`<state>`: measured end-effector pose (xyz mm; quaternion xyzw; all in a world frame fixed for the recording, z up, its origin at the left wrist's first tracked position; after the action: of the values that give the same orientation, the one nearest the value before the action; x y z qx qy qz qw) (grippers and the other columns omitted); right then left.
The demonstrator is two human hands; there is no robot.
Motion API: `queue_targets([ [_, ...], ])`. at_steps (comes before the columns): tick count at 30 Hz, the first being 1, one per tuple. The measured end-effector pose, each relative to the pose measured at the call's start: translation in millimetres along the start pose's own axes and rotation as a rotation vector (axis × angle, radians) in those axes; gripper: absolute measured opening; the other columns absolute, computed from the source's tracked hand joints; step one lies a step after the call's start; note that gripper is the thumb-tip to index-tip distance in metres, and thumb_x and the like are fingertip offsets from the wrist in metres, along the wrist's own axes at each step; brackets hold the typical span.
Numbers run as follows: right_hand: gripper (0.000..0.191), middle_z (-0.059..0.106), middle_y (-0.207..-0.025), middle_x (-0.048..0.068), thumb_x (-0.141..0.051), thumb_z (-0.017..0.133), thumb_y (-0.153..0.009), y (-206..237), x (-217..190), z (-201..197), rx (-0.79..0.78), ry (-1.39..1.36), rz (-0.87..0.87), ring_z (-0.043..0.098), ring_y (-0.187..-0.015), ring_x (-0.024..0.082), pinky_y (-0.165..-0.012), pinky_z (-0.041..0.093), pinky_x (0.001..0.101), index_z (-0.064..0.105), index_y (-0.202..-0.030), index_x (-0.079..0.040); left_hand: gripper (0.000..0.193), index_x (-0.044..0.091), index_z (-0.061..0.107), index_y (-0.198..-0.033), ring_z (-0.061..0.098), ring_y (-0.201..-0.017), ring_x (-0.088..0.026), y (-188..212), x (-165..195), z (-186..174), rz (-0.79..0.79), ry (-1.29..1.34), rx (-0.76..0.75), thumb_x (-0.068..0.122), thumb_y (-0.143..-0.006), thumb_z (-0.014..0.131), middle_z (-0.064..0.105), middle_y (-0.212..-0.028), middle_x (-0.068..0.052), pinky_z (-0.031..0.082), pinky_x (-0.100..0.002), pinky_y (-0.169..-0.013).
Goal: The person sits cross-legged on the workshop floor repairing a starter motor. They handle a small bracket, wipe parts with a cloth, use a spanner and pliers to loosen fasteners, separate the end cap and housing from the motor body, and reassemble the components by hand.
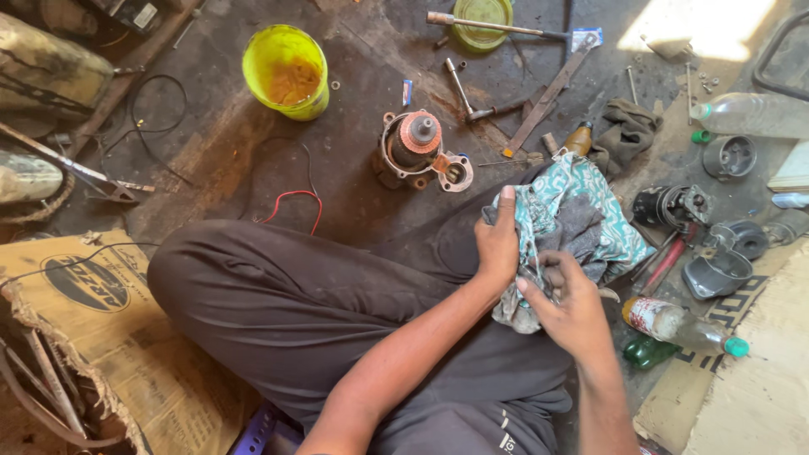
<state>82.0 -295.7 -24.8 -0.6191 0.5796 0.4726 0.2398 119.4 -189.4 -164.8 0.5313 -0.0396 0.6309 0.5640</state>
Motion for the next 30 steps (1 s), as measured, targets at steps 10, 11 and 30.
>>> queue_targets([
  [10,0.031,0.075,-0.073,0.011,-0.014,0.075,-0.086,52.6,42.5,-93.6,-0.030,0.143,0.374,0.067,-0.062,0.015,-0.055,0.054,0.0285,0.078,-0.115,-0.004,0.040,-0.001,0.069,-0.091,0.057,-0.078,-0.005,4.3,30.7,7.7,0.272,-0.067,-0.008,0.037,-0.103,0.064,0.066,-0.081,0.003,0.050,-0.029,-0.073],
  [11,0.025,0.073,-0.077,0.010,-0.010,0.076,-0.086,59.1,38.3,-107.9,0.017,0.151,0.372,0.065,-0.063,0.013,-0.054,0.053,0.0282,0.078,-0.110,-0.002,0.039,-0.002,0.069,-0.092,0.057,-0.078,-0.005,7.3,35.4,9.8,0.303,-0.102,-0.015,0.035,-0.102,0.065,0.067,-0.081,0.002,0.050,-0.029,-0.073],
  [30,0.041,0.067,-0.118,0.023,-0.023,0.045,-0.114,-22.4,-68.1,-16.4,-0.316,-1.468,-0.080,0.037,-0.048,0.011,-0.051,0.040,0.0284,0.043,-0.149,-0.002,0.074,0.013,0.058,-0.132,0.044,-0.139,-0.042,152.0,78.2,50.7,1.005,-0.931,-0.888,0.043,-0.068,0.078,0.055,-0.141,-0.016,0.039,-0.055,-0.112],
])
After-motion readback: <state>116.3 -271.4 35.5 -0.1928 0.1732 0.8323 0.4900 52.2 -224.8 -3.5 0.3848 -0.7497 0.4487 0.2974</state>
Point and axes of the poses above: each hand's wrist, its own y-axis away from the middle knuckle, its own z-axis out of the palm, x = y × z, the point moved 8 cm from there along -y, towards the middle knuckle
